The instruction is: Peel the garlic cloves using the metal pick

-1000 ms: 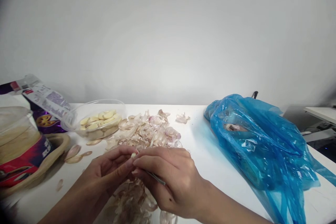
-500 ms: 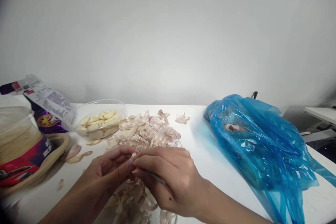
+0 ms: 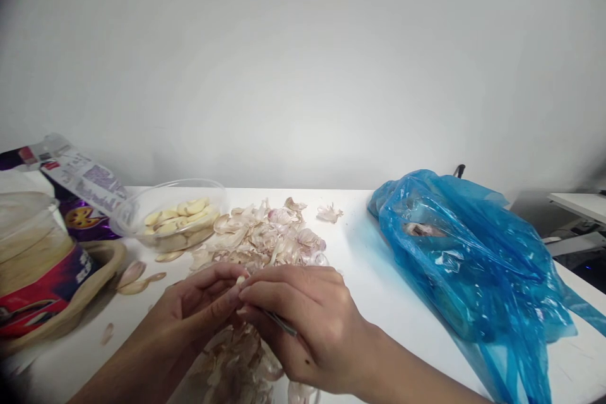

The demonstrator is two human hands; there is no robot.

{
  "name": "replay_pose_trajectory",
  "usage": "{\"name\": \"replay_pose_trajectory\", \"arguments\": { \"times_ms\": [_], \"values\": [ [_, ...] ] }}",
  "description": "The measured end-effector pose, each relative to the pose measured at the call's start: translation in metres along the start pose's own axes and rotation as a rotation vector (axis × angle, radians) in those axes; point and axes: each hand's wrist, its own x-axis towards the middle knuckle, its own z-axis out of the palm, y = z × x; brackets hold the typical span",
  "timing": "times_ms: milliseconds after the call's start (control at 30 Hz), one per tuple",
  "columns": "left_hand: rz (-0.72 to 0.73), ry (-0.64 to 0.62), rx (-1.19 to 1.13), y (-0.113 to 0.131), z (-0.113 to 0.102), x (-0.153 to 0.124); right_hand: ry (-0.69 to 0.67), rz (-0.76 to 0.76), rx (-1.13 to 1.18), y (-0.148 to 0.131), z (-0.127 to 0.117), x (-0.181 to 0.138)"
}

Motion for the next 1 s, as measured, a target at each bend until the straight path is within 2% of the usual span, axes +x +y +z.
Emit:
{"name": "replay_pose_trajectory", "arguments": {
  "times_ms": [400, 700, 1000],
  "values": [
    [-0.141, -0.064, 0.004, 0.0036, -0.0007, -0.0023, -0.050, 0.012, -0.068, -0.0035, -0.0022, 0.0011],
    [-0.081, -0.008, 0.089, 0.0056, 0.0008, -0.0022, -0.128, -0.035, -0.081, -0.0067, -0.0051, -0.0002],
    [-0.091, -0.014, 0.063, 0.0019, -0.0024, -0.0034, -0.080, 0.008, -0.086, -0.0009, -0.0018, -0.0033]
  ]
}}
